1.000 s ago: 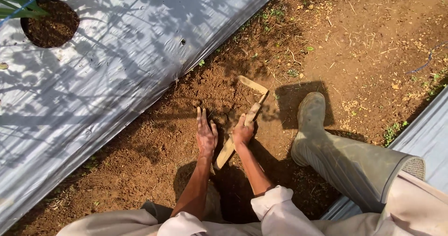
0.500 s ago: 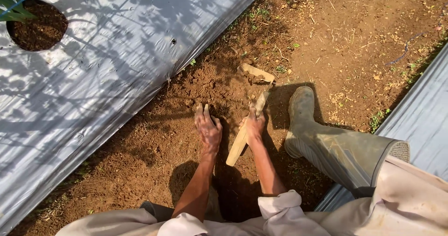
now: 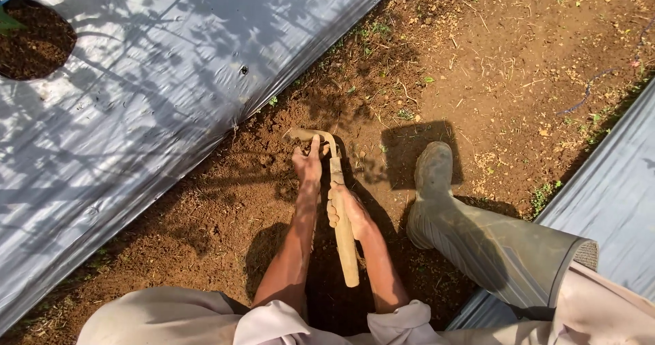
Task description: Using a hand hoe to loosen soil and manually packing it around the base of plants growing through plastic mulch.
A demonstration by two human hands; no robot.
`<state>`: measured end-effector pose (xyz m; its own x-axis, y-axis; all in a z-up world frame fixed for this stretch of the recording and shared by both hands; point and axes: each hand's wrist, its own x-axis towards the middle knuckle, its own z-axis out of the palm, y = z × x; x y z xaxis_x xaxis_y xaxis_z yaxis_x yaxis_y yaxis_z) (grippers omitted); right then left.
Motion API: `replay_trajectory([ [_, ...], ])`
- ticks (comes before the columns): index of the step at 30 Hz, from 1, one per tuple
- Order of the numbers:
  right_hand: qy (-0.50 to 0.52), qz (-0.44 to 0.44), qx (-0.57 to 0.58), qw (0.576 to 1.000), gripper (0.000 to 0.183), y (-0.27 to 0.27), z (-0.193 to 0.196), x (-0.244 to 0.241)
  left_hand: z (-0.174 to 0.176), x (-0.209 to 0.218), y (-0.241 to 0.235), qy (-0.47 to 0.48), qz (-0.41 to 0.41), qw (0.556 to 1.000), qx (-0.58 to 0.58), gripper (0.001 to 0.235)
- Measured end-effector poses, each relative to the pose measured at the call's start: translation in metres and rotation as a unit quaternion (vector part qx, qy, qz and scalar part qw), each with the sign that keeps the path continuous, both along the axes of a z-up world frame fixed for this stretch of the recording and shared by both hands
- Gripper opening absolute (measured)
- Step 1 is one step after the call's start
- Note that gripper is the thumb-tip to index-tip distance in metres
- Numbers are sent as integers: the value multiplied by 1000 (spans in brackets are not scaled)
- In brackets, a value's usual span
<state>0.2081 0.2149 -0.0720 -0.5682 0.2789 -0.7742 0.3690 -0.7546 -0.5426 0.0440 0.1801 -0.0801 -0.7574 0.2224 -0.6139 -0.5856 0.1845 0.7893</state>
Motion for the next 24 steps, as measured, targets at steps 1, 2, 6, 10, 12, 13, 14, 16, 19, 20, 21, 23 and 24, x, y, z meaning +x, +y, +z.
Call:
replay_trajectory([
  [1, 5, 13, 6, 1000, 44, 1, 0, 0, -6, -3, -7, 20, 15, 1000, 12, 99],
  [2, 10, 26, 11, 1000, 46, 1, -1, 0, -13, -5, -14, 41, 30, 998, 22, 88],
  [6, -8, -13, 41, 999, 43, 7, 27, -9, -84, -1, -31, 164, 21, 985, -39, 58],
  [10, -127, -126, 219, 959, 62, 27, 35, -32, 38, 10, -23, 208, -29, 970, -125, 45],
  [12, -241, -129, 290, 917, 80, 40, 30, -45, 26, 9, -25, 263, -63, 950, -153, 39],
  [13, -190, -148, 300, 923, 72, 45, 31, -51, 3, 8, -29, 325, -67, 932, -146, 40],
  [14, -139, -164, 309, 926, 64, 50, 32, -57, -20, 9, -33, 383, -70, 911, -139, 43],
  [16, -124, -150, 294, 936, 58, 58, 25, -83, -19, 3, -45, 445, -46, 873, -196, 40],
  [19, -102, -149, 283, 942, 47, 42, -30, -102, -19, -1, -68, 537, -2, 794, -285, 43],
  [20, -95, -162, 287, 939, 42, 33, -55, -105, -20, -1, -74, 568, 19, 758, -319, 52],
  [21, -95, -159, 287, 940, 42, 22, -27, -102, -23, 2, -79, 568, 21, 758, -320, 52],
  [23, -108, -123, 286, 944, 37, 7, 31, -100, -29, 3, -82, 495, -8, 826, -269, 66],
  [24, -101, -124, 287, 944, 37, 15, 21, -98, -26, 6, -82, 501, -5, 823, -269, 66],
])
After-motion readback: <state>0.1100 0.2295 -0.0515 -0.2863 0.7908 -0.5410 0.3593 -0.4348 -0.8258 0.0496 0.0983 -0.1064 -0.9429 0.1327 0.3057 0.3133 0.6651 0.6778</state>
